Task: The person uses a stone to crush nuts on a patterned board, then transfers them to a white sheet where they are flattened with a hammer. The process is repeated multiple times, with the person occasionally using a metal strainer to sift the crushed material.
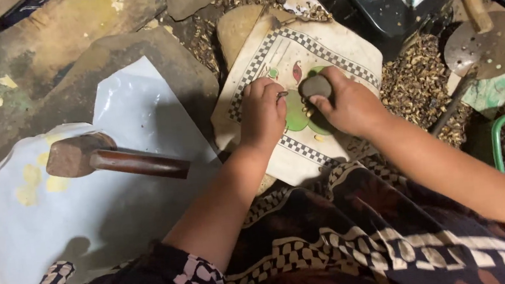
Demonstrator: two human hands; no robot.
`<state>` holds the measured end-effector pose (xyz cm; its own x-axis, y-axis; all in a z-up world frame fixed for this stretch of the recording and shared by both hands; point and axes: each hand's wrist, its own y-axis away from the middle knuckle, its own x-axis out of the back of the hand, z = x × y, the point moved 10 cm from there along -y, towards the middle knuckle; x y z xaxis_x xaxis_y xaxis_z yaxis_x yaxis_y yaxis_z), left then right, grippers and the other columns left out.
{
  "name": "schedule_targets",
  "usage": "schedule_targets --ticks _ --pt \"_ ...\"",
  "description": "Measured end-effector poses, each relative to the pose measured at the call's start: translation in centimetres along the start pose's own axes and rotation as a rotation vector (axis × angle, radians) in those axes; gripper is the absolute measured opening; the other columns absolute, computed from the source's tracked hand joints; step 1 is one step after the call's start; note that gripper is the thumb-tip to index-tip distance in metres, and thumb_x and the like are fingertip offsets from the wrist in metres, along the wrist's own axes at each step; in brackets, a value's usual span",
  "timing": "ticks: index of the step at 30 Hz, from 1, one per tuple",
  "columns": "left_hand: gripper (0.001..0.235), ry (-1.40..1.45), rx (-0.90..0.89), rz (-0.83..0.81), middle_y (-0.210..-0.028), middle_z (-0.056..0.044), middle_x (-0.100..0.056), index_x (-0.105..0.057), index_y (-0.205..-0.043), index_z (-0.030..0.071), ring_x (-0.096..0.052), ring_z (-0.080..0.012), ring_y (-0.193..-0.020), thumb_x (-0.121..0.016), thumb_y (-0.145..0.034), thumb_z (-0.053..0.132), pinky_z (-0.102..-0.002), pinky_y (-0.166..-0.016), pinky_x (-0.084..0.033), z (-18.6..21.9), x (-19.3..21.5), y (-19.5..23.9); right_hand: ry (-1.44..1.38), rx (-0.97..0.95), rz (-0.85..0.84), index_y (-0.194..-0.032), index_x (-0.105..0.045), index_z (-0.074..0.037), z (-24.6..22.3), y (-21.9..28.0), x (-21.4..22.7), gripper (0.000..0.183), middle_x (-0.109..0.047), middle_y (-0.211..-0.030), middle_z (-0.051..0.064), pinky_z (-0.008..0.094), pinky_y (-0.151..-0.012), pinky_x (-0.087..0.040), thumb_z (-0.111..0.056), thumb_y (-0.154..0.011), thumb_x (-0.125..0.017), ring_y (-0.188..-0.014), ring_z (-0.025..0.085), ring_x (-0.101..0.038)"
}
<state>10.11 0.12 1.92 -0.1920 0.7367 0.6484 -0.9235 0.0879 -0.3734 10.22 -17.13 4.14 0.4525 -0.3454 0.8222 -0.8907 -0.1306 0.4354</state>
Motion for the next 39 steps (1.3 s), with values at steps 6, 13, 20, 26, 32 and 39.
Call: schedule_targets --ticks 6,13,20,26,32,39 --pt "0.022 -0.079 0.088 -0.062 -0.106 -0.001 -0.060 -0.073 -0.096 0.022 -0.059 -0.0300 -0.103 -0.082 -0.076 0.023 -0.046 -0.090 -0.050 0.0 -1.0 -0.3 0.279 0.132 0.014 -0.146 -0.042 -0.031 -3.5 2.8 0.8 0.054 -0.062 -0.119 0.018 0.060 -0.088 -0.058 -0.046 -0.096 -0.056 -0.096 0.049 -0.072" --pt "0.045 -0.199 -0.002 0.047 -0.109 -0.008 -0.059 -0.069 -0.114 0.016 -0.061 -0.0320 -0.103 -0.081 -0.071 0.020 -0.047 -0.085 -0.051 0.6 0.6 1.1 0.071 0.168 0.171 -0.149 -0.040 -0.018 -4.3 1.9 1.1 0.057 -0.056 -0.120 0.026 0.067 -0.084 -0.055 -0.045 -0.102 -0.056 -0.096 0.057 -0.067" --pt "0.023 -0.082 -0.022 0.006 -0.102 -0.004 -0.060 -0.071 -0.110 0.016 -0.061 -0.0298 -0.101 -0.066 -0.088 0.012 -0.040 -0.087 -0.052 -1.1 -0.1 1.5 -0.041 0.059 0.068 -0.148 -0.038 -0.019 -2.9 0.4 1.2 0.057 -0.060 -0.119 0.027 0.068 -0.091 -0.051 -0.039 -0.099 -0.059 -0.108 0.057 -0.063" --pt "0.024 -0.013 0.035 0.015 -0.103 -0.008 -0.058 -0.066 -0.103 0.012 -0.060 -0.0352 -0.098 -0.075 -0.081 0.012 -0.047 -0.085 -0.052 -1.4 -0.2 1.0 0.010 -0.075 -0.056 -0.143 -0.040 -0.023 -1.7 0.7 0.1 0.054 -0.069 -0.111 0.027 0.063 -0.097 -0.051 -0.041 -0.096 -0.060 -0.111 0.051 -0.066" --pt "0.022 -0.083 0.176 -0.096 -0.107 0.005 -0.058 -0.074 -0.091 0.025 -0.056 -0.0279 -0.107 -0.087 -0.074 0.027 -0.048 -0.092 -0.049 -1.4 -0.7 0.0 0.348 0.112 -0.052 -0.138 -0.044 -0.025 -4.0 1.8 0.3 0.050 -0.062 -0.119 0.019 0.062 -0.089 -0.056 -0.047 -0.095 -0.056 -0.099 0.050 -0.071" --pt "0.035 -0.183 0.134 -0.063 -0.108 -0.004 -0.059 -0.068 -0.113 0.019 -0.060 -0.0320 -0.100 -0.078 -0.081 0.023 -0.049 -0.082 -0.052 -0.7 1.3 1.4 0.130 0.171 0.063 -0.148 -0.039 -0.026 -5.9 1.6 0.7 0.056 -0.058 -0.122 0.021 0.064 -0.091 -0.054 -0.045 -0.098 -0.055 -0.104 0.052 -0.067"
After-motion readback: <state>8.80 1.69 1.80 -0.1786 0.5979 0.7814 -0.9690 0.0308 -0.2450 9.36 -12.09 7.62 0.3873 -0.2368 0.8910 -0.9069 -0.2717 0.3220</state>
